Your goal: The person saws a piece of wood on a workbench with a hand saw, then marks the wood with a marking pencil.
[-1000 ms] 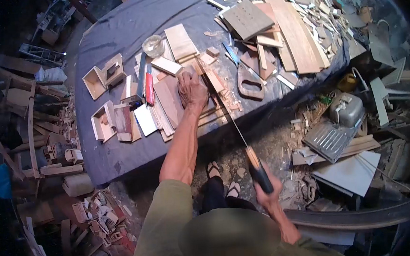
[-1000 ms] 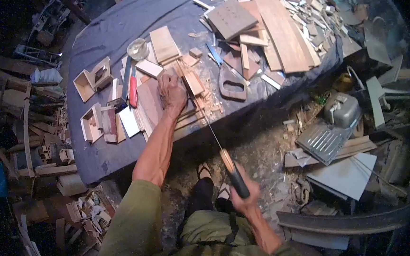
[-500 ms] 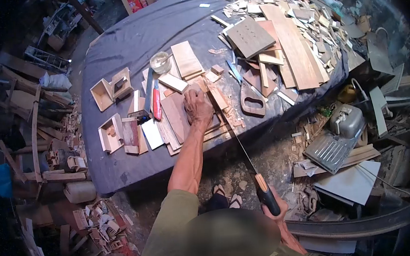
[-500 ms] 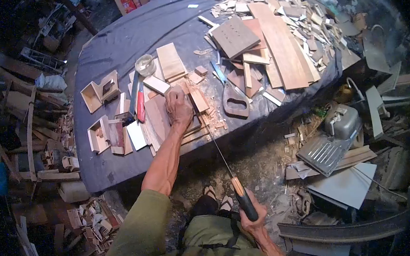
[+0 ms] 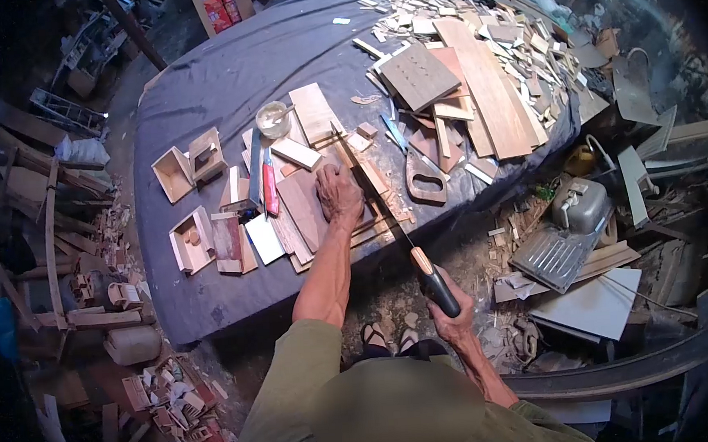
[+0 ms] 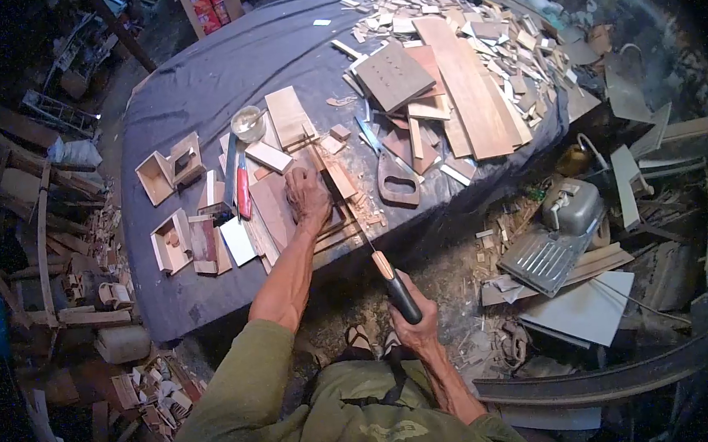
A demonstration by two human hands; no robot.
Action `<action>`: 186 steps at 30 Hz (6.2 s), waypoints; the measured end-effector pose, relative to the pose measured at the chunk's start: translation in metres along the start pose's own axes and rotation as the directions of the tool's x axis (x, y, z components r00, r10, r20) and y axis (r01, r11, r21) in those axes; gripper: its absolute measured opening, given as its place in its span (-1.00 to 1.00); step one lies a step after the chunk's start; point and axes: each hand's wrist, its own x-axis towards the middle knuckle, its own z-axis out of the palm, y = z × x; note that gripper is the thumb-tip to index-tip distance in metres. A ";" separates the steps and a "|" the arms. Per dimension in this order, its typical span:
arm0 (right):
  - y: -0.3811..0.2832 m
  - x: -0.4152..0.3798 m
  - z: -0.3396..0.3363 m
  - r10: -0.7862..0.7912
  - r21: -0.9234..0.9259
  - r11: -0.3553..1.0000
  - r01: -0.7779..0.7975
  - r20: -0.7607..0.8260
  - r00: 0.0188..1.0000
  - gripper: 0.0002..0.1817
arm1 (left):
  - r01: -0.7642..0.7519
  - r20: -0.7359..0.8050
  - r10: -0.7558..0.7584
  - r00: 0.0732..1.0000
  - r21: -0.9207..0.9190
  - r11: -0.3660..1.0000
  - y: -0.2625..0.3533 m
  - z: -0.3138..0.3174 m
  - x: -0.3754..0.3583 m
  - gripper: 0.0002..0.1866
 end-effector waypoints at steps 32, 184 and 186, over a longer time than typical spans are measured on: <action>-0.005 0.001 -0.012 -0.078 -0.066 0.995 0.075 -0.036 0.996 -0.37 | -0.026 -0.001 0.026 1.000 0.020 0.999 -0.009 0.012 0.001 -0.85; -0.018 -0.025 -0.064 0.218 0.220 0.956 -0.196 -0.081 0.973 -0.37 | 0.475 0.801 -0.217 0.558 -0.095 0.875 -0.039 -0.028 0.092 -0.77; -0.014 -0.026 -0.067 0.215 0.229 0.955 -0.191 -0.086 0.973 -0.36 | 0.472 0.795 -0.211 0.569 -0.106 0.875 -0.038 -0.027 0.093 -0.78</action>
